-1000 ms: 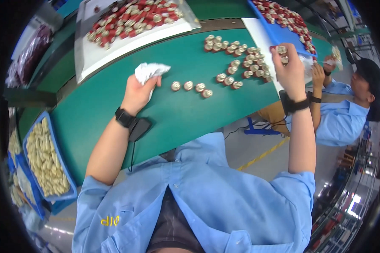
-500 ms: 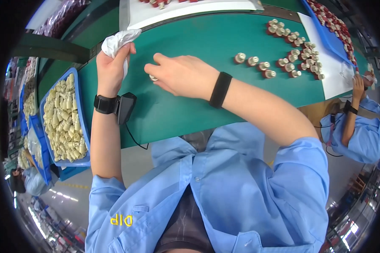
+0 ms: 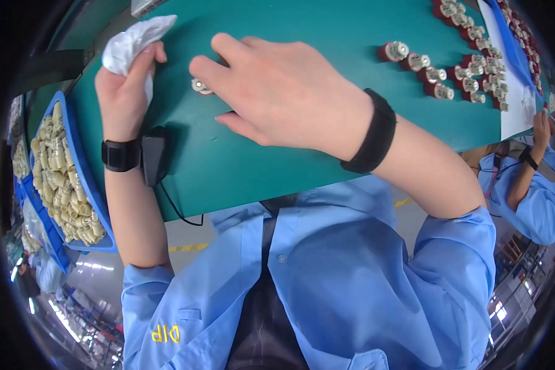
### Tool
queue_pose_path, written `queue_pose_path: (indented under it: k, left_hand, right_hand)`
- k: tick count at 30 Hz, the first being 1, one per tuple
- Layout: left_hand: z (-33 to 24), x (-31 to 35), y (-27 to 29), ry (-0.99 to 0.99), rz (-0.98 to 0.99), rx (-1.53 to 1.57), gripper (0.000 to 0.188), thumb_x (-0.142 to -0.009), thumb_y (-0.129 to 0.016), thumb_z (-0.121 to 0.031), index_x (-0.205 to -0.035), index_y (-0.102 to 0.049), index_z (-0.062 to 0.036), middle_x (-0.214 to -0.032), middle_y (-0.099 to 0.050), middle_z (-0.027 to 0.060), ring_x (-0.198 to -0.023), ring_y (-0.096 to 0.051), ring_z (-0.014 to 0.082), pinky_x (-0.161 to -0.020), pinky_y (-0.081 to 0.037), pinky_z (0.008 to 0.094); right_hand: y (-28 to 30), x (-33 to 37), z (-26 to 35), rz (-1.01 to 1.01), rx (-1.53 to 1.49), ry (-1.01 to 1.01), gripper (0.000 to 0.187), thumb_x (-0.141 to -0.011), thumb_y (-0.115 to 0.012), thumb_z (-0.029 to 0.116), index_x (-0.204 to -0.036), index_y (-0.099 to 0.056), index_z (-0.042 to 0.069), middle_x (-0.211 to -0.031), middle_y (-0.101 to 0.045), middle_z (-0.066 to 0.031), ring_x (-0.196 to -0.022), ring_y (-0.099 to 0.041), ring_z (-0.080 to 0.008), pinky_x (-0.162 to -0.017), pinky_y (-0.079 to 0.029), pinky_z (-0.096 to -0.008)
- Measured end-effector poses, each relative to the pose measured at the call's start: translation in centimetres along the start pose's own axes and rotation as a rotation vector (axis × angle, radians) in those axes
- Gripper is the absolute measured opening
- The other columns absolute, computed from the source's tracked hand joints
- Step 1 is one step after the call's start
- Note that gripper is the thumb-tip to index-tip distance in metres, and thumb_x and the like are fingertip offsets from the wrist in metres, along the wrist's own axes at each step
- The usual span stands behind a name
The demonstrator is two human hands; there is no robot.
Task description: The person wipes red and white components with a cloth, arranges them on the table, and then gathers them to place into a tray. They then pick up more components from a different tray to continue wiping and arranging them.
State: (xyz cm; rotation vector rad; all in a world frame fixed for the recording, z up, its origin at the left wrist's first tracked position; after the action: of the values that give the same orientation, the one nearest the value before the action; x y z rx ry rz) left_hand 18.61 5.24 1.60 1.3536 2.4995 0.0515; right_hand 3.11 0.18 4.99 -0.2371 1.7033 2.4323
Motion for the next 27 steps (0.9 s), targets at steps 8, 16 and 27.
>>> queue_pose_path:
  k: [8, 16, 27]
  left_hand:
    - [0.7, 0.1, -0.3, 0.026, 0.032, 0.013, 0.02, -0.094, -0.055, 0.002, -0.112, -0.062, 0.0042, -0.091, -0.066, 0.003, -0.079, -0.054, 0.0071, -0.071, -0.042, 0.0214]
    - [1.0, 0.2, -0.1, 0.093, 0.006, -0.015, 0.02, -0.094, -0.056, 0.002, -0.112, -0.062, 0.0046, -0.091, -0.066, 0.0051, -0.074, -0.051, 0.0063, -0.067, -0.039, 0.0203]
    - [1.0, -0.1, -0.2, 0.066, 0.012, -0.045, 0.023, -0.094, -0.058, 0.001, -0.116, -0.062, 0.0056, -0.09, -0.066, 0.006, -0.072, -0.049, 0.0063, -0.066, -0.037, 0.0194]
  right_hand:
    - [-0.2, 0.0, -1.7, 0.047, -0.18, -0.036, 0.048, -0.071, -0.078, 0.016, -0.109, -0.05, 0.007, -0.091, -0.052, -0.0096, -0.083, -0.064, -0.0268, -0.063, -0.053, -0.0385]
    - [-0.1, 0.3, -2.4, 0.07, -0.268, -0.026, 0.038, -0.072, -0.068, 0.001, -0.105, -0.049, 0.002, -0.089, -0.051, -0.011, -0.079, -0.062, -0.0282, -0.063, -0.05, -0.0389]
    - [0.2, 0.3, -4.6, 0.276, -0.628, -0.086, 0.038, -0.081, -0.063, 0.006, -0.109, -0.04, -0.006, -0.095, -0.045, -0.017, -0.085, -0.053, -0.0285, -0.07, -0.047, -0.036]
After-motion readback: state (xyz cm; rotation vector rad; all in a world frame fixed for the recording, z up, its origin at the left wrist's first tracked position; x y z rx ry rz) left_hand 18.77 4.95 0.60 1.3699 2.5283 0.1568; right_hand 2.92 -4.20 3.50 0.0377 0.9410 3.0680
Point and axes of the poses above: each hand's wrist, its own x-axis away from the middle knuckle, its own y-axis out of the back of the hand, z = x × y, the point moved 10 cm from there along -x, towards the middle knuckle
